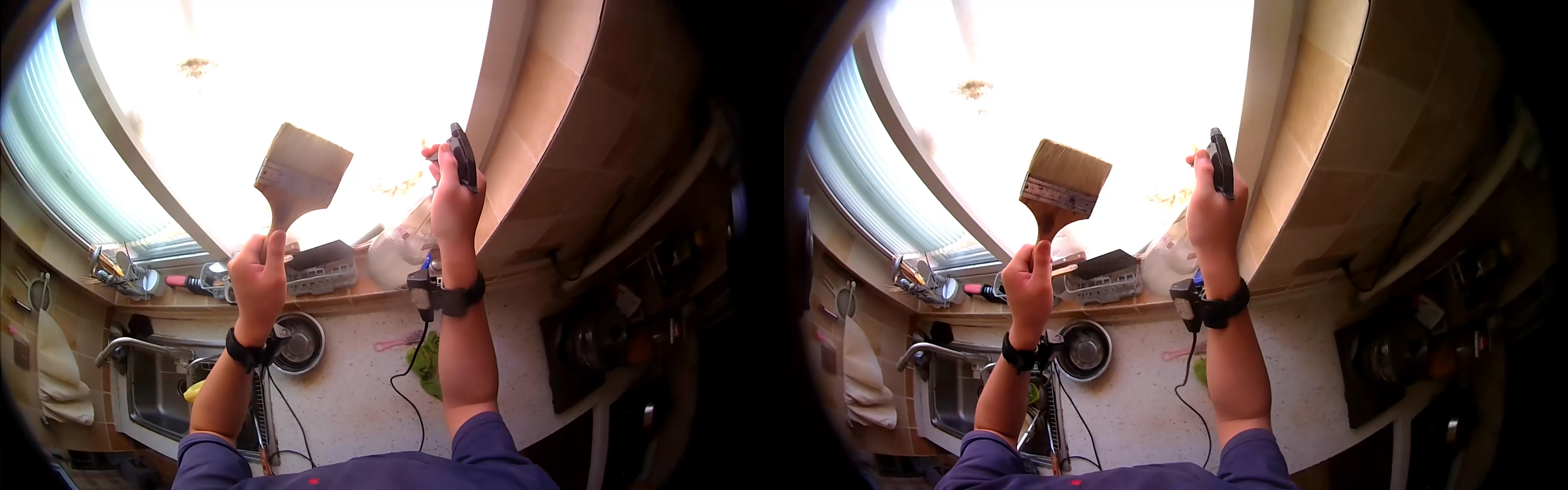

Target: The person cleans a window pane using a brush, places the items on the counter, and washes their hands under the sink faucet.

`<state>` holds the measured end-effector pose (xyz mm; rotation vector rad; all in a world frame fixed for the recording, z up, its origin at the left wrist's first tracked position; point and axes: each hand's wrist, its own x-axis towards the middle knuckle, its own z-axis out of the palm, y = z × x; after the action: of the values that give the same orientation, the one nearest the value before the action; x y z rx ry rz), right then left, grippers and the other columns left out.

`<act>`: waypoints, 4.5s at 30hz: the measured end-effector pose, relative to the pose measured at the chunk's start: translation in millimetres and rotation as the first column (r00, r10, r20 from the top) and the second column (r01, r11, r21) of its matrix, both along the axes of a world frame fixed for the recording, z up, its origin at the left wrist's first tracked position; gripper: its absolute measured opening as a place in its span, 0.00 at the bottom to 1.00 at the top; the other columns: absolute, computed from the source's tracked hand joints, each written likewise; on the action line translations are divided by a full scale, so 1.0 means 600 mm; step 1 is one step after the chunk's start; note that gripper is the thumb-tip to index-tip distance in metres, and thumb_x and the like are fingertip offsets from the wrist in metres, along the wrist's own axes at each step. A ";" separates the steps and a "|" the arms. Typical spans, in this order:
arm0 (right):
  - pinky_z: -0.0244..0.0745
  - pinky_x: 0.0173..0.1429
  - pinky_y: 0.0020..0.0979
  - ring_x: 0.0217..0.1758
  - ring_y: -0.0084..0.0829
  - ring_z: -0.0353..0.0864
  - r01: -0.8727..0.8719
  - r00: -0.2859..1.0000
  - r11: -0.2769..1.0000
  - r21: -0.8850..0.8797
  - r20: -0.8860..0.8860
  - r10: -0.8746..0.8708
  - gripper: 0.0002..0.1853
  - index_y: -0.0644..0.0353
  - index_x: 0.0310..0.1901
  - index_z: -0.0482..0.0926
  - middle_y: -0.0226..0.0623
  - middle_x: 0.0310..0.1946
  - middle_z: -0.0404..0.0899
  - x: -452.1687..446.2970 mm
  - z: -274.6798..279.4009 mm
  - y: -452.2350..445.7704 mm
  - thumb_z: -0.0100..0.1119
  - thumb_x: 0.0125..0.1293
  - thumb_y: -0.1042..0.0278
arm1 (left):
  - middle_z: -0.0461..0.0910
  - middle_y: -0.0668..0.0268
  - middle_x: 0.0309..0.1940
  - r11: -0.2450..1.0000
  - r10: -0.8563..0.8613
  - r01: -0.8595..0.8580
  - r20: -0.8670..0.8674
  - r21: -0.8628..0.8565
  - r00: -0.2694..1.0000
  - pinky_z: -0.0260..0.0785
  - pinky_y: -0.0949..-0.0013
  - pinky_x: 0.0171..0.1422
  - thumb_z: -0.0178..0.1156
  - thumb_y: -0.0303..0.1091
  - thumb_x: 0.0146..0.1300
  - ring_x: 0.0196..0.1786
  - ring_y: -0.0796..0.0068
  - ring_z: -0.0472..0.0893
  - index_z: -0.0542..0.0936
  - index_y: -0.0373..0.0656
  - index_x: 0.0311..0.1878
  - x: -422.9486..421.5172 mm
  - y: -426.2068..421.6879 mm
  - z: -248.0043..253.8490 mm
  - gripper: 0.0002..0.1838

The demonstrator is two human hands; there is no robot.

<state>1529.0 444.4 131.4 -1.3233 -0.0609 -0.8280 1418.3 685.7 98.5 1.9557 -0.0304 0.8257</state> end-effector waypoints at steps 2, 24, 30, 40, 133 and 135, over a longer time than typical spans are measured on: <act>0.77 0.36 0.31 0.30 0.27 0.86 0.011 0.997 0.996 -0.084 -0.081 -0.018 0.17 0.70 0.38 0.85 0.38 0.24 0.84 -0.011 0.010 -0.010 0.57 0.76 0.62 | 0.63 0.73 0.15 0.999 -0.004 0.002 -0.028 -0.042 1.000 0.52 0.70 0.25 0.61 0.38 0.77 0.23 0.86 0.60 0.71 0.36 0.24 -0.006 0.001 -0.012 0.24; 0.76 0.37 0.33 0.30 0.31 0.86 0.029 0.957 0.976 -0.214 -0.277 -0.089 0.15 0.68 0.38 0.83 0.41 0.24 0.84 -0.034 -0.075 -0.049 0.57 0.74 0.63 | 0.61 0.77 0.18 0.968 -0.150 0.082 -0.283 -0.237 0.947 0.52 0.72 0.28 0.59 0.44 0.79 0.26 0.86 0.58 0.69 0.38 0.24 -0.037 -0.056 -0.101 0.26; 0.74 0.35 0.36 0.26 0.33 0.82 0.039 0.979 0.966 -0.255 -0.183 -0.088 0.14 0.66 0.37 0.82 0.41 0.22 0.82 -0.035 -0.099 -0.049 0.57 0.74 0.62 | 0.64 0.79 0.18 0.963 -0.173 0.096 -0.305 -0.250 0.937 0.50 0.75 0.27 0.57 0.44 0.80 0.24 0.89 0.59 0.71 0.41 0.25 -0.042 -0.064 -0.121 0.25; 0.75 0.34 0.37 0.27 0.34 0.85 0.011 0.971 0.973 -0.231 -0.228 -0.065 0.15 0.65 0.34 0.82 0.40 0.22 0.82 -0.069 -0.145 -0.043 0.57 0.74 0.61 | 0.66 0.79 0.19 0.962 -0.179 0.091 -0.346 -0.256 0.921 0.51 0.77 0.27 0.56 0.45 0.81 0.23 0.90 0.61 0.72 0.42 0.25 -0.064 -0.064 -0.128 0.25; 0.83 0.39 0.36 0.36 0.41 0.88 -0.309 0.950 0.836 -0.452 -0.181 0.254 0.20 0.57 0.55 0.78 0.41 0.49 0.85 -0.333 -0.429 0.037 0.69 0.62 0.69 | 0.73 0.55 0.16 0.754 -0.113 -0.025 0.167 0.657 0.980 0.63 0.59 0.26 0.62 0.45 0.76 0.17 0.59 0.68 0.78 0.38 0.25 0.289 -0.102 0.164 0.24; 0.83 0.39 0.36 0.36 0.41 0.88 -0.312 0.949 0.837 -0.449 -0.178 0.258 0.20 0.57 0.55 0.78 0.41 0.49 0.85 -0.333 -0.428 0.035 0.69 0.61 0.69 | 0.66 0.68 0.13 0.908 -0.114 -0.010 0.270 0.418 0.956 0.56 0.67 0.24 0.59 0.47 0.78 0.19 0.83 0.63 0.76 0.39 0.24 0.306 -0.103 0.244 0.27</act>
<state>1329.3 465.4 -125.6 -1.7676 -0.3877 -0.4923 1601.7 624.0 244.7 2.1960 -0.4685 1.1358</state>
